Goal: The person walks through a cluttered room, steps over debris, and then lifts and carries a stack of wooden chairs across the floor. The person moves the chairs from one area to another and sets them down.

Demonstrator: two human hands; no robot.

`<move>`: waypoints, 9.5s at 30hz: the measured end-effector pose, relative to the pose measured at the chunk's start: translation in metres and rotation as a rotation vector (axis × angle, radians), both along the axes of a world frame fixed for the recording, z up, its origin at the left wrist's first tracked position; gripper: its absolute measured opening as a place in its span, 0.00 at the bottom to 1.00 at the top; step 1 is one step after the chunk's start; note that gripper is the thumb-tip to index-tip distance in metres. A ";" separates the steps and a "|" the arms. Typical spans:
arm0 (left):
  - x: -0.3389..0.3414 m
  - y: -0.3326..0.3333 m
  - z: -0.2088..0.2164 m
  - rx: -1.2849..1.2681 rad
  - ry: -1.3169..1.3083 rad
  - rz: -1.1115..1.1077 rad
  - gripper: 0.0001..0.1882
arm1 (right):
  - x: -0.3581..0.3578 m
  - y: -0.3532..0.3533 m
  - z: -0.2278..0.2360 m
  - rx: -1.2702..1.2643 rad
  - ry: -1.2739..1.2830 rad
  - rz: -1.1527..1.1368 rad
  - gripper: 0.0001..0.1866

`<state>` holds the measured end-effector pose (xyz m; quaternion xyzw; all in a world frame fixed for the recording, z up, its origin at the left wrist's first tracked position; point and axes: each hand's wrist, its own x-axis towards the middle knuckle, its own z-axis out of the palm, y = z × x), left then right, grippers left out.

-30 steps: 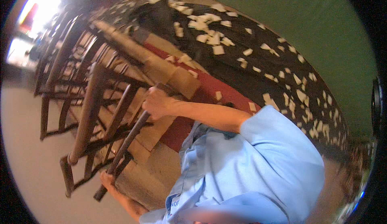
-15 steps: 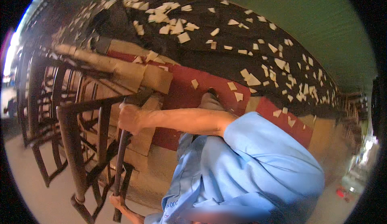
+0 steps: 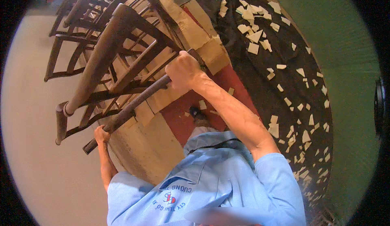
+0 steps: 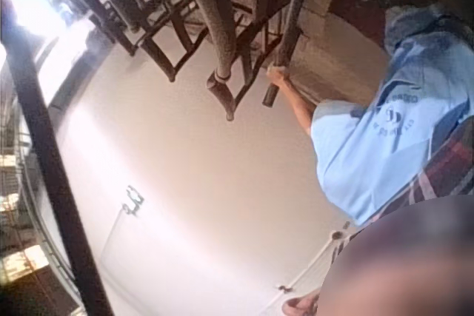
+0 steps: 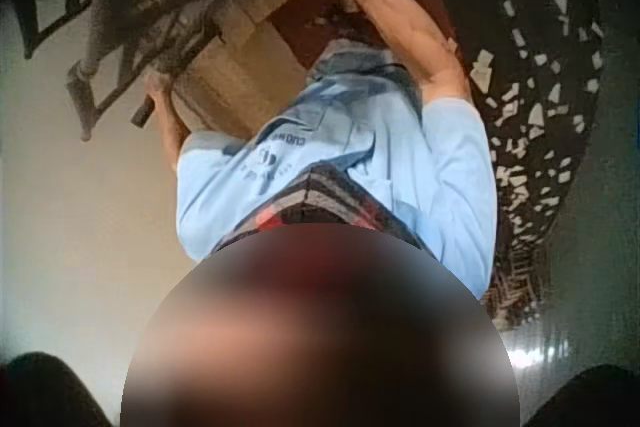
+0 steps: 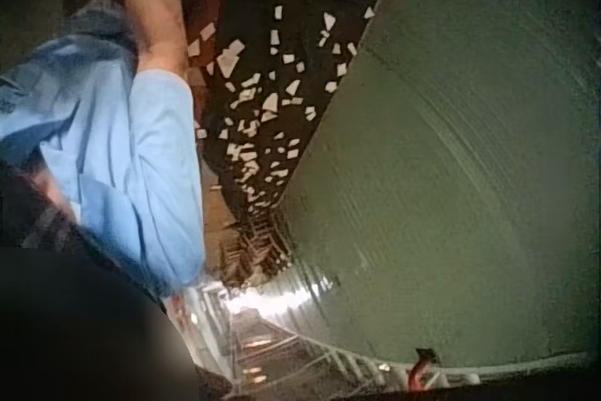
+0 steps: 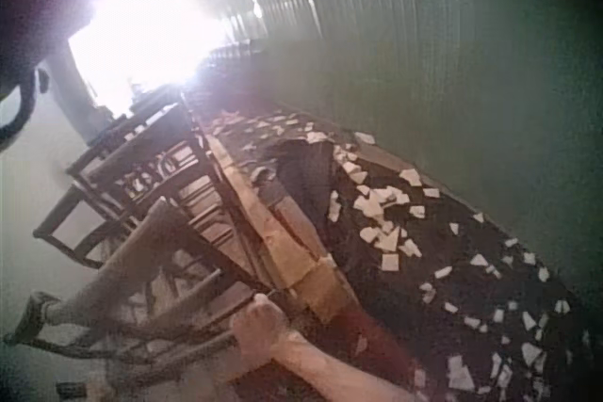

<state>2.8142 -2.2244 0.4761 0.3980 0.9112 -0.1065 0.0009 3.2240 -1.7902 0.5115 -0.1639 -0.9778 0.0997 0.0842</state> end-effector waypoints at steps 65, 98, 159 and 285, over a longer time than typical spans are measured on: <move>0.551 0.754 0.286 0.057 0.142 0.423 0.18 | 0.243 0.910 0.201 -0.056 -0.100 0.563 0.07; 0.620 1.549 0.319 0.209 -0.088 1.016 0.19 | 0.030 1.609 0.198 0.055 0.110 0.856 0.17; -0.538 2.070 0.347 0.293 -0.162 1.865 0.30 | -1.438 1.769 0.237 -0.005 -0.329 1.422 0.16; -0.710 2.626 -0.297 0.208 1.349 2.709 0.29 | -1.755 1.997 -0.352 -0.103 0.653 2.188 0.13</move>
